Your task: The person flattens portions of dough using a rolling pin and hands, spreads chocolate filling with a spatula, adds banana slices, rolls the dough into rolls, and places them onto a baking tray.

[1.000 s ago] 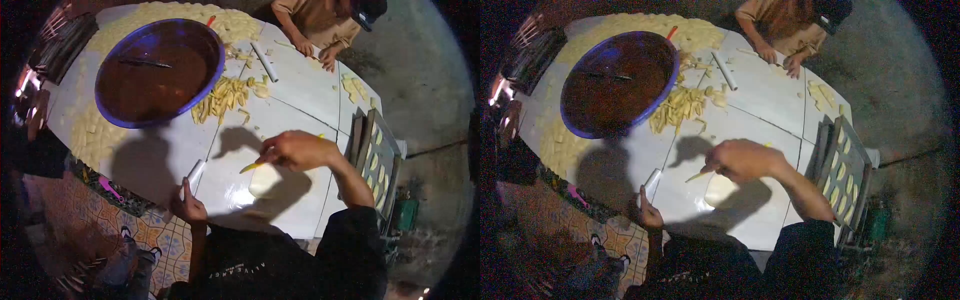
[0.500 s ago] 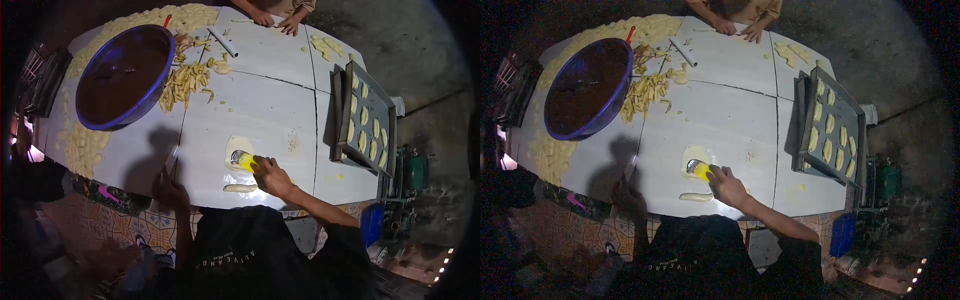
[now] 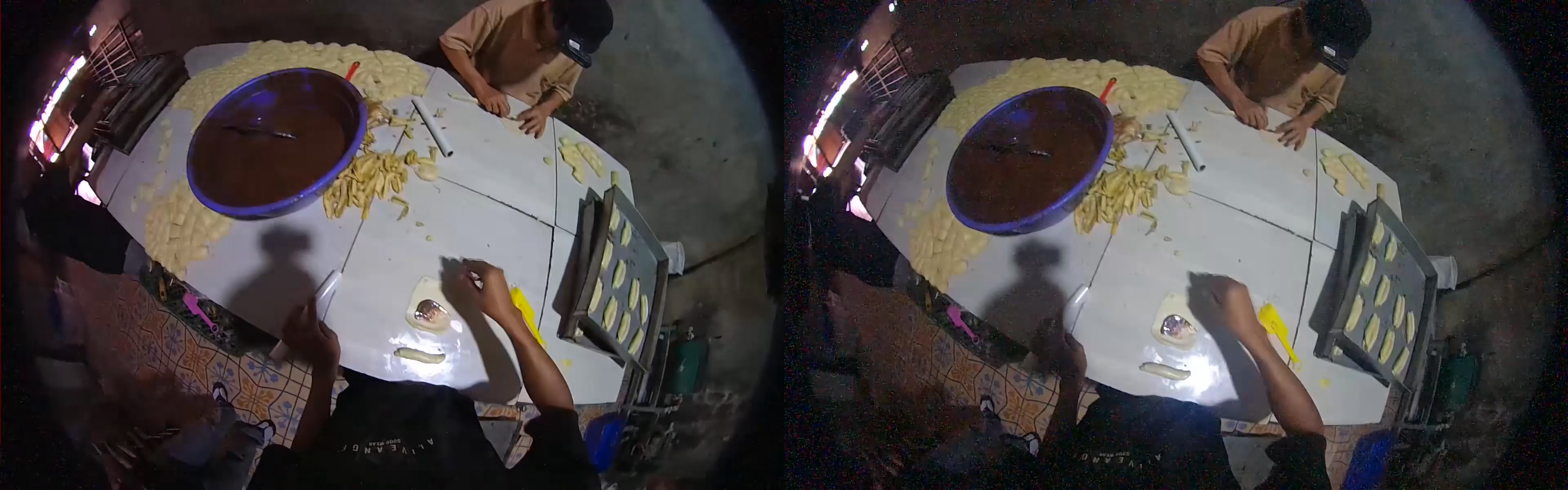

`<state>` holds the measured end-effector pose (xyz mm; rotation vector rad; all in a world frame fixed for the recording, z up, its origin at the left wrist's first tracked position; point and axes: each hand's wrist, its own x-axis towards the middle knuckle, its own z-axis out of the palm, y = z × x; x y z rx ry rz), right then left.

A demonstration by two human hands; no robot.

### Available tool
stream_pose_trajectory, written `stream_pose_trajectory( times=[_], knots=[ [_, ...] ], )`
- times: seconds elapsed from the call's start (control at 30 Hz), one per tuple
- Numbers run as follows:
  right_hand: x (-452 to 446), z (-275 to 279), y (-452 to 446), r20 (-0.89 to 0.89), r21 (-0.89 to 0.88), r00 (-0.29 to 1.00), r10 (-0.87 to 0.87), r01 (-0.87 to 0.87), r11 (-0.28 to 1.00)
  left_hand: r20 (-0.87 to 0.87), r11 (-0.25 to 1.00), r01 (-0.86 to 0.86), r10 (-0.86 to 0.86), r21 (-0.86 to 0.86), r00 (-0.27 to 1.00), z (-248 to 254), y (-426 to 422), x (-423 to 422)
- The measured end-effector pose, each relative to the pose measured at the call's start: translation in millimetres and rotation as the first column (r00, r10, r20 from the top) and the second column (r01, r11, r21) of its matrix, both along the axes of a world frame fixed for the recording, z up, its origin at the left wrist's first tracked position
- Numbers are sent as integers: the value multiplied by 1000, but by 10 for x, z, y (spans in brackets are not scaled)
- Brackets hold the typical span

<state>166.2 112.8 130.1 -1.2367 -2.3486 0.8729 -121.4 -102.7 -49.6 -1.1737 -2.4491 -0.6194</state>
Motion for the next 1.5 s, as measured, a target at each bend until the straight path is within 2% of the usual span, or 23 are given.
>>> stream_pose_trajectory(
  times=[0.03,0.1,0.13,0.17,0.27,0.33,0.43,0.47,0.5,0.57,0.63,0.7,0.73,0.77,0.83,0.9,0.97,1.03,1.1,1.17,1.3,1.4,1.5],
  knots=[
    [-304,2,153,-4,-80,999,-45,44,996,-5,1000,15,-15,22,1000,80,12,13],
    [-718,-589,671,-156,304,978,139,-86,949,-14,997,53,-52,61,999,204,17,8],
    [-936,-519,802,-73,-21,996,47,-49,999,39,998,44,-46,49,998,-98,-15,-64],
    [-1116,-671,981,-112,90,993,44,-34,995,91,999,34,-37,36,995,-406,-50,-137],
    [-1553,-962,1319,-133,237,991,27,5,971,100,1000,0,0,2,995,361,54,49],
    [-1692,-1059,1424,-126,322,990,56,-13,947,153,1000,-6,3,16,988,254,46,24],
    [-1724,-1022,1455,48,354,972,230,-232,906,96,998,13,-19,59,995,257,47,3],
    [-1710,-907,1429,107,194,966,235,-252,948,55,997,35,-39,75,998,274,37,8],
    [-1649,-948,1392,-91,-29,981,173,-177,984,60,999,15,-17,38,998,207,-3,14],
    [-1383,-416,1097,-176,-148,964,201,-228,962,62,999,-24,26,-26,998,16,-42,2],
    [-967,-706,878,-225,-244,968,110,-166,955,12,997,-28,29,-68,1000,83,-21,-2],
    [-603,-727,487,-364,-338,927,87,-218,916,41,997,-13,17,-82,999,224,33,20],
    [-425,-728,292,-428,-381,901,68,-248,891,31,995,-8,12,-104,999,74,19,-15],
    [-297,-546,89,-148,-89,962,229,-243,966,22,992,-3,6,-126,1000,170,88,-10],
    [-174,-683,-98,-106,-24,985,139,-142,990,38,980,63,-57,-188,998,504,153,25],
    [-150,-790,-157,-94,122,986,139,-127,984,-9,978,136,-139,-156,990,83,204,-195],
    [-161,-1006,-203,-101,227,974,202,-175,958,7,938,328,-331,114,944,482,574,-175],
    [-162,-951,-257,-108,186,974,197,-175,967,192,934,337,-355,123,915,585,807,-144],
    [-145,-1037,-196,-132,233,970,204,-170,958,-140,805,568,-551,169,823,887,893,237],
    [-128,-1085,-217,-160,247,962,220,-176,953,147,643,704,-761,302,632,939,985,439],
    [-165,-1099,-262,-194,153,932,307,-280,948,223,578,697,-813,424,538,676,1061,647],
    [-90,-898,-412,-76,120,920,383,-373,920,241,531,762,-847,372,473,821,941,709],
    [44,-905,-585,-181,188,915,361,-328,926,312,469,846,-868,253,387,961,787,767]
  ],
)
